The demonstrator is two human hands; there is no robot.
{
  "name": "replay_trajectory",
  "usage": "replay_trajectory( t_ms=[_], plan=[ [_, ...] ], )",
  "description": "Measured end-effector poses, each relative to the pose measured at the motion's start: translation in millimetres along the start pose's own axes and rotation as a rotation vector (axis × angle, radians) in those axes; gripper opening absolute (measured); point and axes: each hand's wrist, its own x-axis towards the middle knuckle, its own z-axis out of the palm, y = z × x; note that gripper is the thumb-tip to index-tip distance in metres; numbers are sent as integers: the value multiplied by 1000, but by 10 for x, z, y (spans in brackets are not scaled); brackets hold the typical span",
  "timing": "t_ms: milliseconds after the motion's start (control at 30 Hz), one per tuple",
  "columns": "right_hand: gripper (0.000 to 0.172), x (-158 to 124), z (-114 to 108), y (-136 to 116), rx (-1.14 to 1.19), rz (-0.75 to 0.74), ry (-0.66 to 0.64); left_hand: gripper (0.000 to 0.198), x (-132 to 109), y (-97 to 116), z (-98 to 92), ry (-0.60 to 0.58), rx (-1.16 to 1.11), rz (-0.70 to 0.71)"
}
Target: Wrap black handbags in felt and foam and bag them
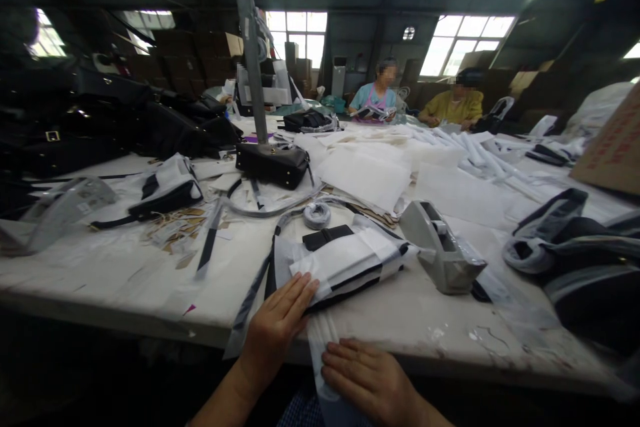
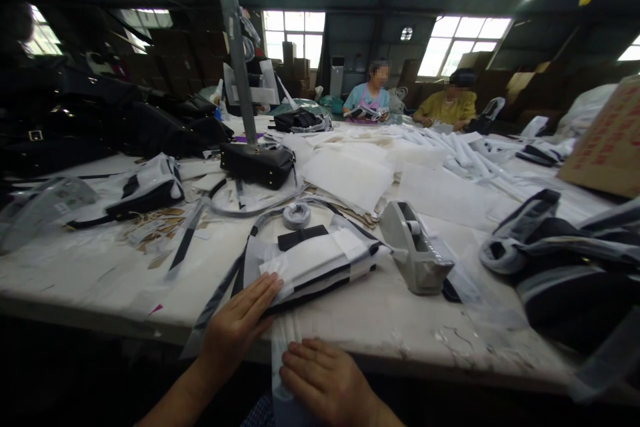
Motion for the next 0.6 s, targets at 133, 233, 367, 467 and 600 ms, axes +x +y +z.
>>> replay_trajectory(
  t_ms=[133,233,367,467,600],
  plan=[
    [27,-26,-77,-81,-10,-16,-54,41,-51,31,-29,-16,-36,12],
    [25,-39,-124,-130,-4,-6,-79,41,-72,51,-31,-20,-41,-2],
    [25,-50,-118,-172,-22,-6,-104,43,-63,53,-29,-21,-52,-7],
    [24,-52,-95,-195,-37,-9,-107,44,-52,44,-28,-37,-73,-6],
    [25,-10,-149,-209,-39,-9,-106,43,-54,50,-20,-24,-82,-26]
  ],
)
